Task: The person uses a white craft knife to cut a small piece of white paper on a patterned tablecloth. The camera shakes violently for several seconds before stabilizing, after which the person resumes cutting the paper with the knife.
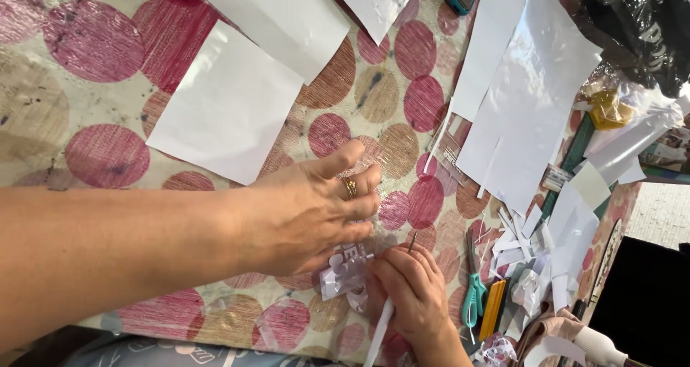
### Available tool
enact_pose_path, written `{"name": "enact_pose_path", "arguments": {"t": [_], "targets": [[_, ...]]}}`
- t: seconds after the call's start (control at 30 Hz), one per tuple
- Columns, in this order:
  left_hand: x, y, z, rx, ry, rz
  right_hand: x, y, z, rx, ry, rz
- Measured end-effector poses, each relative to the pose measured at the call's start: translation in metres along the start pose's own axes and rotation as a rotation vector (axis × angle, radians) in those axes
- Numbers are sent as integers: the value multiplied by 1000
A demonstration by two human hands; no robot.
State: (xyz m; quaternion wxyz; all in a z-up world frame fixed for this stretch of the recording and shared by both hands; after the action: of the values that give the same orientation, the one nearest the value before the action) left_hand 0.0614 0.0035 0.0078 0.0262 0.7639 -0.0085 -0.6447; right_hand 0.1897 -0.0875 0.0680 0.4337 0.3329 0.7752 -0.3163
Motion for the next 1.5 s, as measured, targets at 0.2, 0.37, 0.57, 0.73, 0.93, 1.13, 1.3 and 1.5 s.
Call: {"name": "enact_pose_path", "arguments": {"t": [0.2, 0.37, 0.57, 0.73, 0.93, 1.13, 1.3, 1.5], "targets": [[9, 6, 2, 42, 61, -65, -3, -4, -3, -26, -20, 29], [6, 1, 3, -39, 127, 126, -4, -4, 0, -13, -8, 15], [-4, -9, 5, -140, 149, 309, -12, 30, 9, 313, 238, -398], [-1, -7, 7, -119, 280, 253, -19, 47, 15, 545, 448, -534], [4, -5, 4, -86, 206, 226, 6, 55, 14, 703, 333, -657], [9, -2, 4, -104, 185, 99, 15, 55, 11, 804, 310, -820], [10, 2, 6, -128, 315, 41, 19, 57, 14, 827, 292, -836], [2, -5, 7, -158, 274, 30, 17, 55, 15, 758, 245, -747]]}}
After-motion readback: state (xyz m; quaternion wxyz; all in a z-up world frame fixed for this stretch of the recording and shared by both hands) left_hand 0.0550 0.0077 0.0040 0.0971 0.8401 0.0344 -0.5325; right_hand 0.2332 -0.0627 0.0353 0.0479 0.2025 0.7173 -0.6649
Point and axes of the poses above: each hand's wrist, its own z-axis away from the middle knuckle, its own x-axis out of the palm, y = z × x, the point moved 6 cm from there along -z, towards the middle knuckle, and after that the axes turned 15 degrees about y, right-handed, at the moved point
